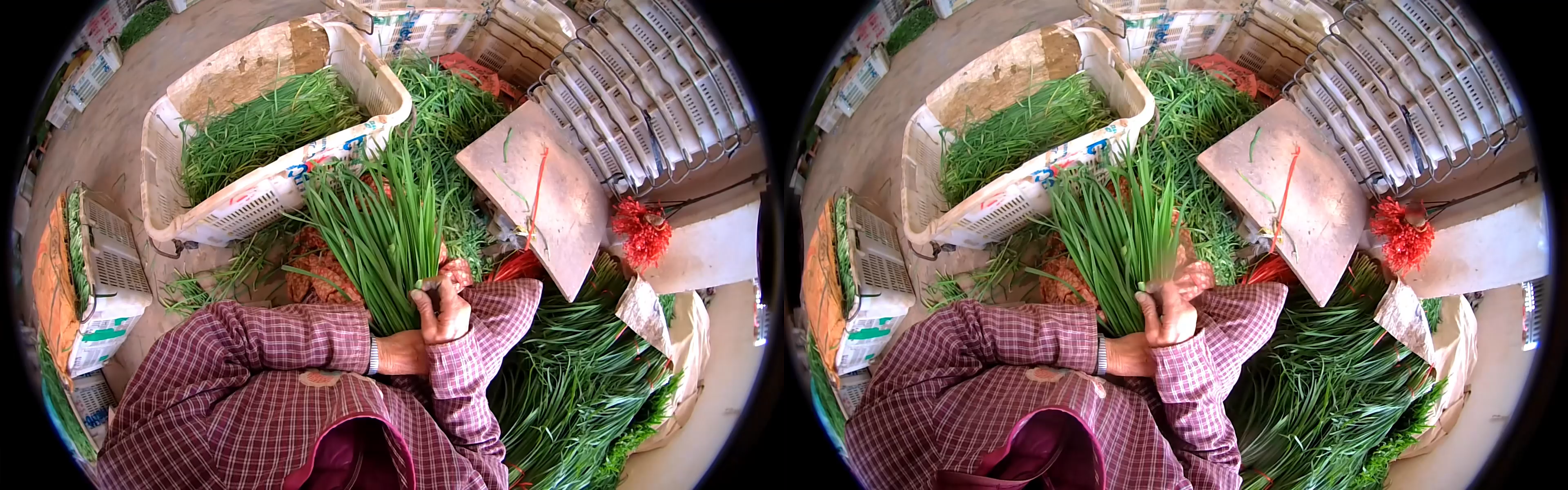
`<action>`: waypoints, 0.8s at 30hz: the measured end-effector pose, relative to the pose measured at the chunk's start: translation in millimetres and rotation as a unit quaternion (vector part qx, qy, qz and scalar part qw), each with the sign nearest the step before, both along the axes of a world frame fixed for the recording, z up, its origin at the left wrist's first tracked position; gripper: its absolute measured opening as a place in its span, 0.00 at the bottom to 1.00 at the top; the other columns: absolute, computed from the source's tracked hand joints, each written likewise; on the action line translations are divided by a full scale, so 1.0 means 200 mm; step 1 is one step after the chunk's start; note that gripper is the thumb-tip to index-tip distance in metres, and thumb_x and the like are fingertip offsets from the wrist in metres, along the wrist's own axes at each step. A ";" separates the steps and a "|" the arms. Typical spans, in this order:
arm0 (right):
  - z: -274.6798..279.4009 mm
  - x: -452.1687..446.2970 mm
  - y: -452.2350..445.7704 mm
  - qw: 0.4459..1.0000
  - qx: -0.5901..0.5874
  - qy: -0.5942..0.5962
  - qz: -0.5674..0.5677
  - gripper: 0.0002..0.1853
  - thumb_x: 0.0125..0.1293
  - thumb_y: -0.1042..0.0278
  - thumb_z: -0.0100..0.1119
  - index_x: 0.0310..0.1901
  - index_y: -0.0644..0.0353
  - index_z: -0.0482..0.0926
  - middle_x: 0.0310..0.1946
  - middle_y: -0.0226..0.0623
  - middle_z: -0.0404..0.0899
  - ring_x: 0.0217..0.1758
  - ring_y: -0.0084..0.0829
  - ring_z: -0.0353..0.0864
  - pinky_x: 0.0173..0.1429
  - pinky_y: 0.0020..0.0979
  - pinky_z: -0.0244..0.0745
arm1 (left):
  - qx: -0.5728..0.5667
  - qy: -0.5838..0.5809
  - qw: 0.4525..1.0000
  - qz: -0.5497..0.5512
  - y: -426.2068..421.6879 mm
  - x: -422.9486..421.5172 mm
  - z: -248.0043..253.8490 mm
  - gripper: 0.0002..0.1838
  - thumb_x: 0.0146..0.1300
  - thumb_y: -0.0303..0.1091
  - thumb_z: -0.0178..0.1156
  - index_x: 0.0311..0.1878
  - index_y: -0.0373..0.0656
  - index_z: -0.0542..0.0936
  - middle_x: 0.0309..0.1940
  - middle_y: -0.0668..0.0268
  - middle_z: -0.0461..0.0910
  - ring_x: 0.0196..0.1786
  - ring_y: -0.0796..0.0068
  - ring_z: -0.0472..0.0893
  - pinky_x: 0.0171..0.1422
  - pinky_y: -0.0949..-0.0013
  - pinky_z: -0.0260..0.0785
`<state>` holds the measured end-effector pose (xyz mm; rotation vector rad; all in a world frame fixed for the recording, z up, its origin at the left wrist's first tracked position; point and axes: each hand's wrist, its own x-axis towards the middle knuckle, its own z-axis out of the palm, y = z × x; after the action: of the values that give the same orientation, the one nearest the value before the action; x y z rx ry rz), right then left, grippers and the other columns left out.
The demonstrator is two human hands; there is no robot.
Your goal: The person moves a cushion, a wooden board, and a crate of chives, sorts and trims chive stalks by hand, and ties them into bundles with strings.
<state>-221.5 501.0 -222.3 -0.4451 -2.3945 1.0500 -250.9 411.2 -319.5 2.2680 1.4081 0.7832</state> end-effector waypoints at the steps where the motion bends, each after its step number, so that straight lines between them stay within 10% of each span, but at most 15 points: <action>1: -0.02 0.01 0.01 0.994 -0.107 -0.001 0.000 0.05 0.61 0.74 0.62 0.38 0.62 0.77 0.26 0.41 0.81 0.26 0.34 0.81 0.32 0.30 0.76 | -0.107 -0.006 0.993 -0.051 -0.01 -0.05 0.13 0.20 0.67 0.32 0.47 0.61 0.38 0.67 0.63 0.62 0.66 0.68 0.69 0.62 0.77 0.65 0.50; 5: -0.08 0.04 0.08 0.992 -0.070 0.092 -0.044 0.04 0.67 0.75 0.55 0.38 0.64 0.71 0.25 0.28 0.74 0.25 0.17 0.68 0.31 0.19 0.66 | -0.001 0.111 0.994 -0.021 0.02 -0.03 0.11 0.19 0.64 0.32 0.48 0.57 0.40 0.72 0.57 0.62 0.70 0.64 0.66 0.66 0.77 0.62 0.52; 11: -0.09 0.01 0.07 0.983 -0.063 0.149 -0.083 0.04 0.68 0.74 0.54 0.39 0.63 0.70 0.26 0.29 0.75 0.26 0.17 0.69 0.31 0.19 0.66 | 0.000 0.173 0.985 -0.026 0.01 -0.06 0.19 0.17 0.61 0.32 0.50 0.52 0.41 0.75 0.54 0.65 0.73 0.63 0.67 0.68 0.77 0.59 0.50; 15: -0.05 -0.02 0.07 0.923 -0.312 0.203 -0.100 0.04 0.68 0.71 0.55 0.37 0.58 0.70 0.23 0.25 0.71 0.23 0.17 0.69 0.27 0.20 0.66 | 0.009 0.183 0.983 -0.014 0.02 -0.04 0.16 0.12 0.58 0.32 0.53 0.44 0.41 0.79 0.48 0.67 0.76 0.58 0.67 0.71 0.75 0.58 0.52; 21: 0.23 -0.03 0.31 0.852 -0.293 0.399 -0.170 0.05 0.70 0.67 0.52 0.42 0.57 0.75 0.26 0.28 0.76 0.21 0.19 0.70 0.23 0.22 0.70 | 0.143 0.214 0.966 0.003 -0.03 -0.06 0.17 0.08 0.53 0.36 0.58 0.25 0.45 0.71 0.22 0.70 0.69 0.32 0.73 0.71 0.40 0.69 0.64; 24: 0.37 -0.10 0.22 0.955 -0.201 0.212 -0.056 0.13 0.73 0.61 0.47 0.39 0.61 0.78 0.29 0.32 0.79 0.21 0.20 0.73 0.24 0.22 0.71 | 0.164 0.192 0.967 0.013 -0.02 -0.06 0.16 0.09 0.53 0.37 0.59 0.24 0.46 0.70 0.21 0.69 0.67 0.31 0.73 0.70 0.40 0.68 0.63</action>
<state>-241.4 545.7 -147.8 -0.4322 -1.7620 1.4223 -263.9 408.2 -288.1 2.7809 1.5688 0.6459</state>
